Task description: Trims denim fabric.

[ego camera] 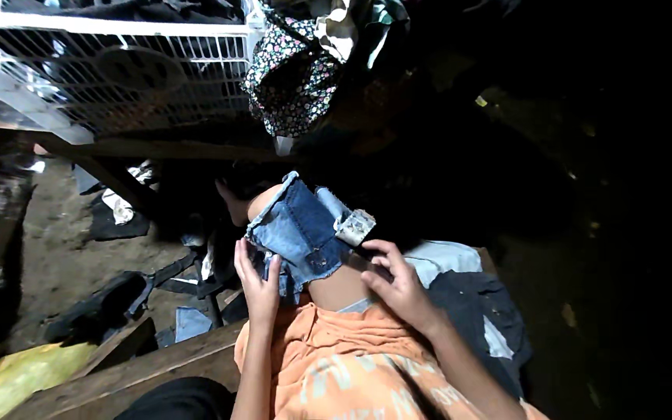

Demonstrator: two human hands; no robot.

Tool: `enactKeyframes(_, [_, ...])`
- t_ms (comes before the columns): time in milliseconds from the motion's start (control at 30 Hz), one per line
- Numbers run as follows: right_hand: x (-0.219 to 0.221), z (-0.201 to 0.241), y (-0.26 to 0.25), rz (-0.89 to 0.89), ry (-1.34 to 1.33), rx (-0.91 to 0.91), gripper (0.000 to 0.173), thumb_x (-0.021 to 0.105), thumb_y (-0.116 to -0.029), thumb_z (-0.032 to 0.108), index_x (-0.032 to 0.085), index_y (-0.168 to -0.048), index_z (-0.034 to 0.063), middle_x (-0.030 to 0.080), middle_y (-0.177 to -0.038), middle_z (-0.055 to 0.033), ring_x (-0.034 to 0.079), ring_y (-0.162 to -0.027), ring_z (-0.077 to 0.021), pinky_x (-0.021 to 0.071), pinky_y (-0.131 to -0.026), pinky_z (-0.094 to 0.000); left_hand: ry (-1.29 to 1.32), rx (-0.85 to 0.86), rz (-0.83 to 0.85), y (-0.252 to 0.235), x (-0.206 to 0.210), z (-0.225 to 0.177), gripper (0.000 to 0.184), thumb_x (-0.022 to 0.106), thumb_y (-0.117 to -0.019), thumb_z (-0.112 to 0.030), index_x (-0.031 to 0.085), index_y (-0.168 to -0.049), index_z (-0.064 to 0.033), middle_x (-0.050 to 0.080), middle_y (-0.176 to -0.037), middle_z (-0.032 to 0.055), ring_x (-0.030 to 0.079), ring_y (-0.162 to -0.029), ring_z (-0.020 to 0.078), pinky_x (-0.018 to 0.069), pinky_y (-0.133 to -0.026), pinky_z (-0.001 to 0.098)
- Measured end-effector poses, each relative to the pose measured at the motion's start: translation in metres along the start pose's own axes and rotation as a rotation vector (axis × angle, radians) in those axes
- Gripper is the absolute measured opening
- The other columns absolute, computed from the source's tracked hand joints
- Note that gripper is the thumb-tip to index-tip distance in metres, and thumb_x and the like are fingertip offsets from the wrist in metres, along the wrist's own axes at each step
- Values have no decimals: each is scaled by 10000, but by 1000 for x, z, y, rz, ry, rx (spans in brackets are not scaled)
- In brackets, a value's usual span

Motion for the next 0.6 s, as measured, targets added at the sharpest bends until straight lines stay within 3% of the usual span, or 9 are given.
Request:
enactKeyframes(67, [12, 14, 0, 67, 123, -66, 531, 564, -1007, 444, 618, -1353, 45, 743, -996, -116, 708, -777, -210, 583, -669, -419, -35, 17, 38, 1, 7, -5, 887, 596, -949, -402, 227, -1547, 140, 183, -1621, 352, 219, -1526, 405, 232, -1225, 480])
enactKeyframes(133, [24, 22, -9, 144, 264, -65, 481, 542, -1027, 405, 619, -1412, 127, 739, -1023, -140, 713, -775, -289, 570, -644, -485, -52, 34, 83, 3, 16, -8, 898, 573, -958, -438, 222, -1550, 139, 168, -1629, 346, 198, -1535, 404, 209, -1235, 483])
enactKeyframes(233, [37, 21, -24, 279, 443, 2, 454, 503, -1050, 399, 571, -1479, 265, 701, -927, -157, 678, -739, -343, 530, -626, -514, -67, 36, 92, 5, 20, -6, 888, 565, -958, -441, 233, -1553, 129, 168, -1632, 340, 202, -1533, 401, 207, -1233, 488])
enactKeyframes(300, [39, 21, -28, 247, 498, -37, 409, 491, -1052, 391, 618, -1432, 310, 675, -844, -140, 651, -673, -322, 510, -575, -484, -92, 34, 94, 5, 21, -5, 885, 571, -954, -446, 249, -1555, 118, 180, -1633, 331, 215, -1531, 403, 218, -1231, 496])
enactKeyframes(400, [25, 21, -31, 57, 452, -68, 361, 515, -1046, 343, 696, -1348, 265, 673, -807, -131, 641, -631, -290, 513, -545, -458, -105, 17, 110, 5, 24, -4, 905, 594, -943, -440, 227, -1570, 99, 177, -1646, 305, 215, -1532, 407, 231, -1225, 515])
enactKeyframes(500, [11, 14, -32, -11, 285, -43, 385, 492, -1055, 351, 687, -1359, 220, 676, -852, -88, 627, -677, -217, 520, -599, -415, -95, 8, 101, 4, 23, -1, 912, 598, -943, -461, 229, -1578, 80, 183, -1647, 299, 212, -1533, 406, 232, -1226, 520])
enactKeyframes(533, [10, 12, -29, 22, 240, -40, 397, 481, -1059, 365, 681, -1365, 211, 690, -883, -83, 640, -707, -210, 531, -625, -414, -85, 16, 84, 5, 20, -1, 903, 608, -940, -452, 250, -1566, 92, 212, -1631, 314, 237, -1522, 412, 250, -1218, 516])
enactKeyframes(600, [13, 8, -24, 108, 191, -23, 417, 463, -1064, 388, 671, -1377, 209, 710, -938, -96, 666, -763, -228, 544, -667, -440, -21, 40, 4, 13, 12, -6, 767, 635, -938, -339, 376, -1475, 142, 390, -1508, 346, 415, -1408, 381, 383, -1138, 457])
Point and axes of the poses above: each hand's wrist, its own y-axis away from the middle knuckle, its own x-axis out of the palm, z = x × y, the point moved 7 cm from there along -y, towards the middle knuckle
